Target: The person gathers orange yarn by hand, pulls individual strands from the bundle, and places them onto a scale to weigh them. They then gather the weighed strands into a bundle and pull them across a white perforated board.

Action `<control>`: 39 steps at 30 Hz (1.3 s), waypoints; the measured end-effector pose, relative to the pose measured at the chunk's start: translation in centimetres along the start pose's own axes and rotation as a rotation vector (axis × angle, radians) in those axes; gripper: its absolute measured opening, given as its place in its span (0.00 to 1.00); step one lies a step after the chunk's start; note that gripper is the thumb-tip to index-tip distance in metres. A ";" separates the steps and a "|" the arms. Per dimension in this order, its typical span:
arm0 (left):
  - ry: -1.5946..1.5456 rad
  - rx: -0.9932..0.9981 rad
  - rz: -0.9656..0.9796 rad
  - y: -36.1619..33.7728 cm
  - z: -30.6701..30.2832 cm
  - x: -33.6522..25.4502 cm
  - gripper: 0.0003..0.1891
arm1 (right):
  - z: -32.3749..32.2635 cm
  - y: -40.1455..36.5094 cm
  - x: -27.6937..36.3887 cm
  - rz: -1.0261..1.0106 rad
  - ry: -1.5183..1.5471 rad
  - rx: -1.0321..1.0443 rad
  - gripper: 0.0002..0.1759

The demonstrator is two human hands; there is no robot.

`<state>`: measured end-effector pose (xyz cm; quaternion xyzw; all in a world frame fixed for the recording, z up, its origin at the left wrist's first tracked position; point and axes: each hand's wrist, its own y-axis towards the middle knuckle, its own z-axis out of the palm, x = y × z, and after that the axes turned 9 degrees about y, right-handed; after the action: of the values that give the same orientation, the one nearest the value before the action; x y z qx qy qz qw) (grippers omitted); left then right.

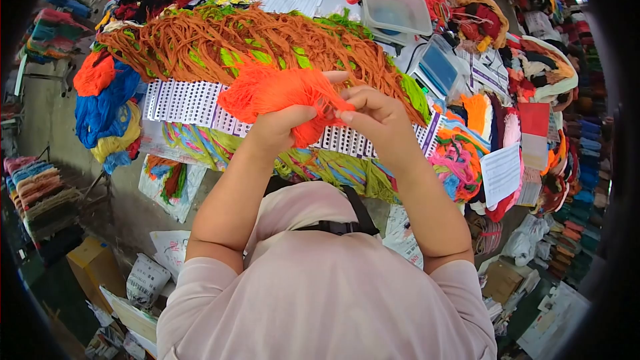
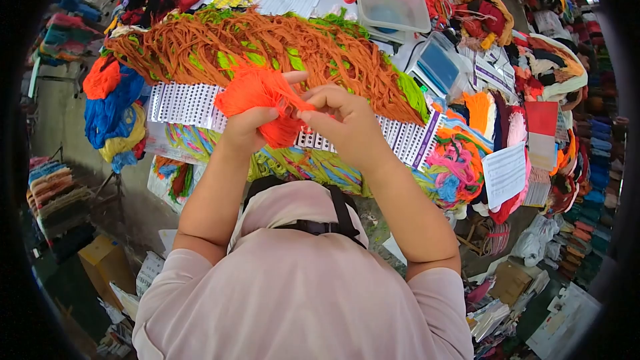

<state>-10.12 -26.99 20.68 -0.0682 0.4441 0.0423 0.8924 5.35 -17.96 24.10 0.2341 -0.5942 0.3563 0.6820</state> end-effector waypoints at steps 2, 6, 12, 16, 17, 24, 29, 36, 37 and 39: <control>-0.044 0.148 0.073 0.3 -1.1 0.6 0.32 | -0.5 0.0 0.2 0.082 0.111 0.028 0.04; -0.150 0.180 0.061 0.9 -0.5 0.7 0.34 | -1.4 0.0 0.8 0.219 0.167 0.107 0.06; -0.174 0.191 -0.102 1.7 0.4 0.6 0.39 | -2.8 0.0 1.7 0.259 0.238 0.113 0.06; -0.168 0.098 -0.078 2.4 2.3 0.8 0.38 | -4.0 -0.1 1.8 0.264 0.263 0.119 0.07; -0.209 0.084 -0.106 2.7 2.6 0.9 0.35 | -4.7 0.0 1.7 0.280 0.256 0.160 0.07; -0.480 0.532 -0.147 -1.7 -9.4 3.4 0.07 | -21.6 -1.9 2.3 0.159 0.590 -0.159 0.09; -0.554 -0.095 0.485 -6.5 -16.4 -6.3 0.15 | -44.0 -11.4 -1.0 0.186 0.880 -0.662 0.08; -0.430 -0.165 0.373 -4.3 -22.2 -13.9 0.16 | -57.4 -21.2 -0.3 0.175 0.642 -1.272 0.05; -0.372 -0.257 0.406 -4.1 -24.5 -14.7 0.16 | -58.6 -22.2 0.1 0.182 0.595 -1.351 0.05; -0.318 -0.286 0.349 -6.5 -31.7 -17.8 0.16 | -62.5 -25.5 -0.2 0.143 0.461 -1.542 0.06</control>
<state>-44.90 -38.68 16.54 -0.1085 0.2932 0.2679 0.9113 65.04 12.15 15.02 -0.4203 -0.5308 -0.0717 0.7324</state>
